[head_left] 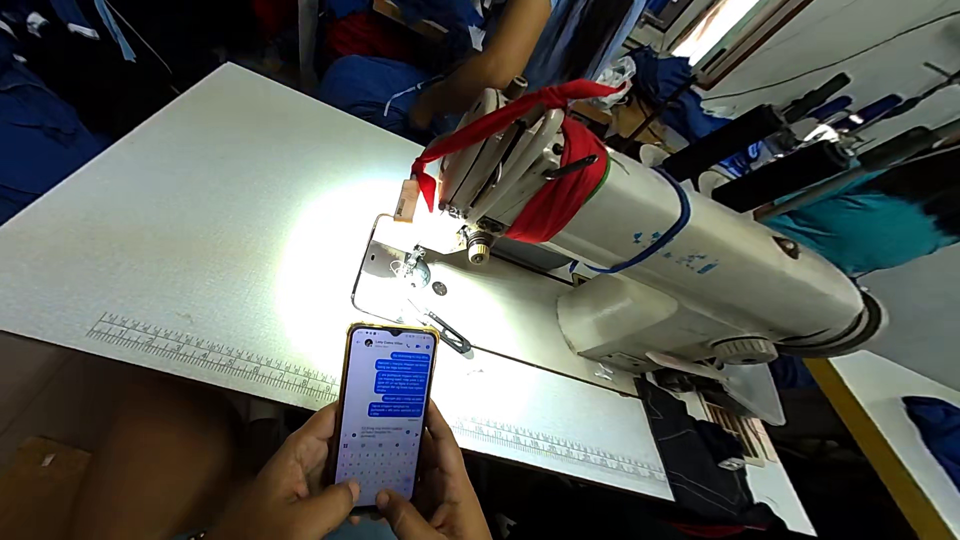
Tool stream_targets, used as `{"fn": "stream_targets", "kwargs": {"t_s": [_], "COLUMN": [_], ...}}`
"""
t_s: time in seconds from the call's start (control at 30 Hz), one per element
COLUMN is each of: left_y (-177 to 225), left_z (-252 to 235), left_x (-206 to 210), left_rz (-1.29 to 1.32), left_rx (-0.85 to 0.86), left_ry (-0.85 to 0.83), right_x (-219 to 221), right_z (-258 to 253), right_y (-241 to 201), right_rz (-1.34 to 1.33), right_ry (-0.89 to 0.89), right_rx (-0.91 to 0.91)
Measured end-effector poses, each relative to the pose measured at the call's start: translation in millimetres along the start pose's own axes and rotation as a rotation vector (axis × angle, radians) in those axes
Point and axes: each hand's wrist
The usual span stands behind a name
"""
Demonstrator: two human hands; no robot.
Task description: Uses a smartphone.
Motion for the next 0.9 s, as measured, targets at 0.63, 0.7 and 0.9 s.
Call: {"fn": "stream_targets", "kwargs": {"t_s": [0.63, 0.7, 0.9], "left_y": [-2, -2, -2], "left_z": [0, 1, 1], "left_x": [0, 0, -1], "left_rz": [-0.022, -0.03, -0.001], "left_rx": [0.002, -0.002, -0.005], "left_ry": [-0.034, -0.019, -0.023], "right_x": [-7, -10, -12], "right_z": [2, 1, 2], "right_y": [4, 1, -1], "right_rz": [-0.097, -0.074, -0.03], "right_ry": [0.002, -0.044, -0.059], "right_rx": [-0.067, -0.03, -0.017]}}
Point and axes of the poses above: each hand's wrist, its own z-axis away from the middle knuckle, its own x-axis out of the palm, y = z × x, and after that the axes turned 1 degree about -z, right-handed
